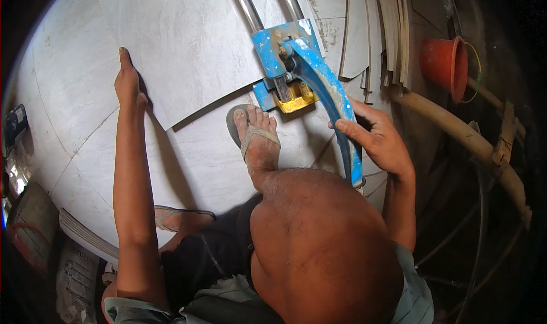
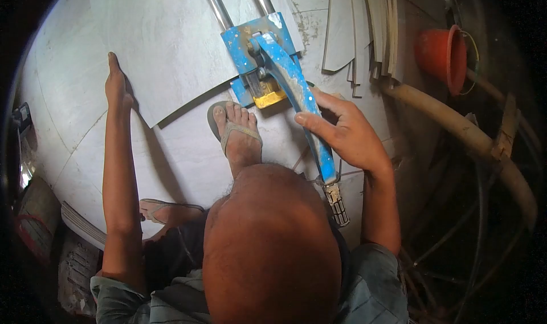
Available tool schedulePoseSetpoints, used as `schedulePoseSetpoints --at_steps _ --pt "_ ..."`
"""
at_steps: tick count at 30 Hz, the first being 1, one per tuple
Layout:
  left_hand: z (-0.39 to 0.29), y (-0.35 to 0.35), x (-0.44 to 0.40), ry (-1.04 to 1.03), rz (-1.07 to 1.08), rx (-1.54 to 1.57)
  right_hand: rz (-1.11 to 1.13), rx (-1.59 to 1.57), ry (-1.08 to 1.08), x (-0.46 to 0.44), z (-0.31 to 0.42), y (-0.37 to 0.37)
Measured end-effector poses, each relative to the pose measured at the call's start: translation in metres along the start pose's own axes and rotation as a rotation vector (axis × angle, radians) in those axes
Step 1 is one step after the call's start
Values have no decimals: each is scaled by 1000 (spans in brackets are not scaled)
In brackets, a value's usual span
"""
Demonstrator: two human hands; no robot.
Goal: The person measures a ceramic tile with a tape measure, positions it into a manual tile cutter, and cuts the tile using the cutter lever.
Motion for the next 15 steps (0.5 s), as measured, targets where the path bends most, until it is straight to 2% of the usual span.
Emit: schedulePoseSetpoints --at_steps 6,15 --pt "-4 -3 8 11 9 26 68 -31 -67 7 -2 2" --pt "4 2 -8 7 47 44 -48 -133 86 -9 10 3"
Point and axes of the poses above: each hand's wrist, its own x-axis away from the middle knuckle, its own y-axis out of the back of the hand, z = x × y, the point moved 1 cm from there along -x, towards the middle knuckle, and after that the axes turned 13 degrees about x, right-handed, at the moved point
